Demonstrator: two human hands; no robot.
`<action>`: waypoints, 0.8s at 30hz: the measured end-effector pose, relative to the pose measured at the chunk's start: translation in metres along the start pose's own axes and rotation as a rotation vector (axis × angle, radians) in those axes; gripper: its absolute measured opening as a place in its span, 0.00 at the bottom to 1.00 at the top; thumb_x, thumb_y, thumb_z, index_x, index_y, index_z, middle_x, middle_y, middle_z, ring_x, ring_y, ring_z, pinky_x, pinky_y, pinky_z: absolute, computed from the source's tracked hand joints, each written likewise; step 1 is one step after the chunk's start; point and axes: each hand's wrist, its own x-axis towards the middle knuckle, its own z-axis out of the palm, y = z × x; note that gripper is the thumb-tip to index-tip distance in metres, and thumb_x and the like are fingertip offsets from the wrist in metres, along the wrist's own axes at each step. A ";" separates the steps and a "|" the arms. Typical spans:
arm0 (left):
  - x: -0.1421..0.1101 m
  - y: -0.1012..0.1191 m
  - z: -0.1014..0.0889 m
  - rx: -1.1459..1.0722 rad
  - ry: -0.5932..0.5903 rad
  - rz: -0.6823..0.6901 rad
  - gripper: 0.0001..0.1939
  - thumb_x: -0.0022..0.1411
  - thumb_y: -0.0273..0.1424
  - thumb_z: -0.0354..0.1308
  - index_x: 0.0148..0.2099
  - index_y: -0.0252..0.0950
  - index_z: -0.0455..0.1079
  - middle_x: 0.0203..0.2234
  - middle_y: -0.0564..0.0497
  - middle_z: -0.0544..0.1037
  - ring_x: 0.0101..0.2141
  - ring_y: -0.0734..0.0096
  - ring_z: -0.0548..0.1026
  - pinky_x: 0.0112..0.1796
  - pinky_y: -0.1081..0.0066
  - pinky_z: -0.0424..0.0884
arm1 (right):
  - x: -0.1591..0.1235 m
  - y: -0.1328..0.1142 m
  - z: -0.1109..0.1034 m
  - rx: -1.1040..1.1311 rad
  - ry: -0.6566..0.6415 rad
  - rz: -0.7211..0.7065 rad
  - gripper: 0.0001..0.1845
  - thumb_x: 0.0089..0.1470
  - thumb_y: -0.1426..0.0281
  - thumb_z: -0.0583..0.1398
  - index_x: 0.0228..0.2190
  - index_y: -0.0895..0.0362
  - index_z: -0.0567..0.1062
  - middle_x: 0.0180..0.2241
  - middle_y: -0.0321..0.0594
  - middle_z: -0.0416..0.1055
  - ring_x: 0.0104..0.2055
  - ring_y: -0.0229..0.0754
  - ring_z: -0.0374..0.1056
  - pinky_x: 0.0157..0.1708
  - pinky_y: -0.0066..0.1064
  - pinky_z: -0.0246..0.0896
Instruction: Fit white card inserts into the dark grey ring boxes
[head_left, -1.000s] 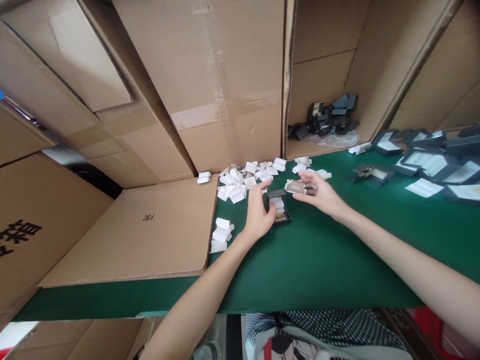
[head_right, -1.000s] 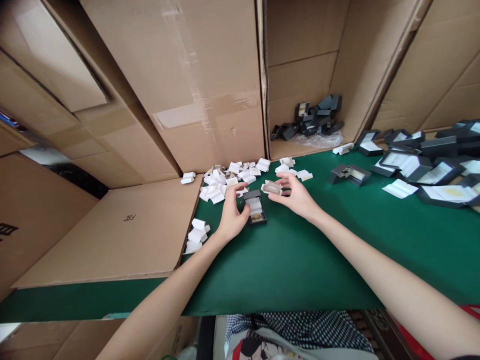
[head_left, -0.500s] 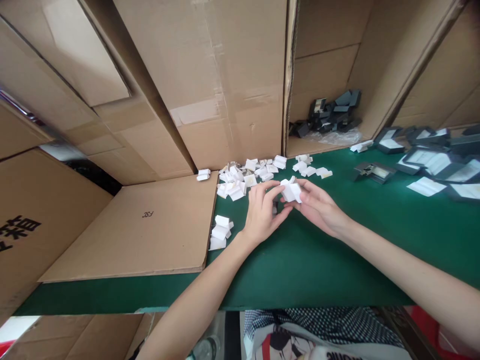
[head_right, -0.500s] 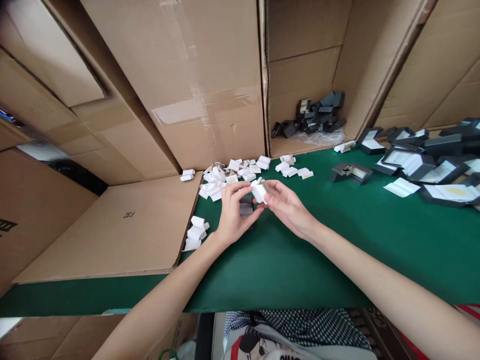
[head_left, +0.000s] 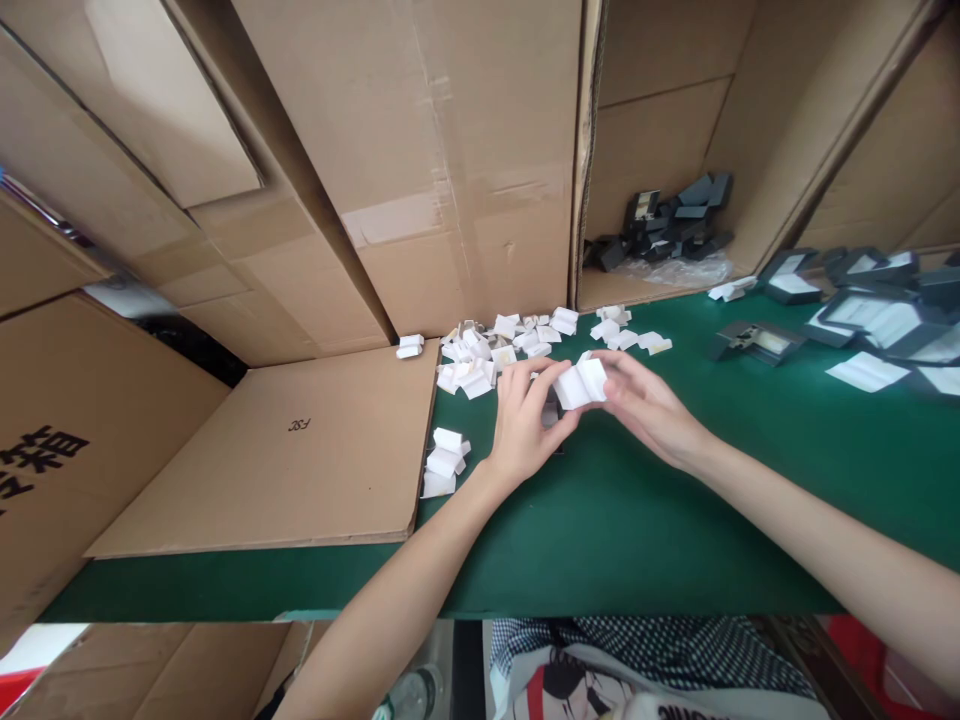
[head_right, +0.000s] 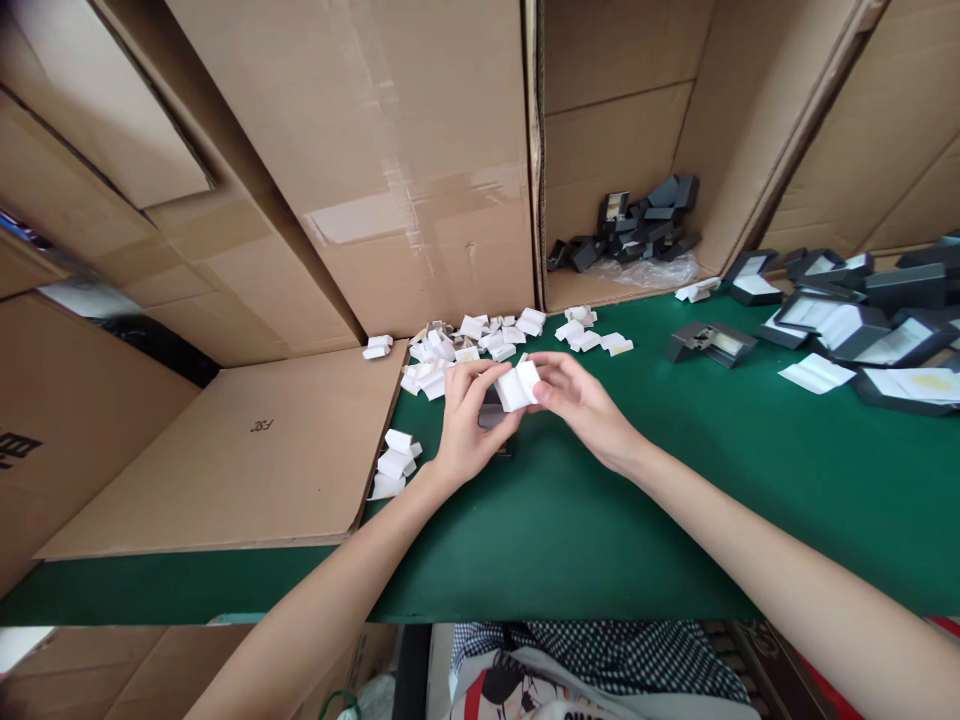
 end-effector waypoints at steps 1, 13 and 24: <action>0.000 0.000 0.000 -0.003 0.002 -0.020 0.22 0.59 0.33 0.57 0.55 0.40 0.61 0.46 0.45 0.68 0.46 0.61 0.65 0.46 0.61 0.62 | 0.001 -0.001 -0.003 -0.081 0.053 -0.063 0.22 0.52 0.58 0.61 0.47 0.50 0.65 0.46 0.44 0.70 0.47 0.46 0.68 0.43 0.40 0.68; 0.000 -0.003 0.000 -0.025 -0.043 -0.020 0.23 0.57 0.28 0.55 0.55 0.40 0.61 0.45 0.46 0.68 0.46 0.62 0.64 0.46 0.61 0.62 | 0.001 -0.015 -0.024 -0.990 -0.048 -0.694 0.19 0.52 0.72 0.61 0.47 0.52 0.70 0.47 0.44 0.71 0.51 0.49 0.66 0.50 0.45 0.61; 0.001 -0.005 -0.002 -0.070 -0.158 -0.043 0.22 0.60 0.33 0.54 0.56 0.40 0.61 0.48 0.46 0.67 0.49 0.61 0.63 0.49 0.60 0.59 | 0.002 -0.016 -0.037 -1.008 -0.127 -0.587 0.18 0.52 0.67 0.61 0.46 0.54 0.70 0.41 0.45 0.72 0.45 0.49 0.68 0.44 0.42 0.66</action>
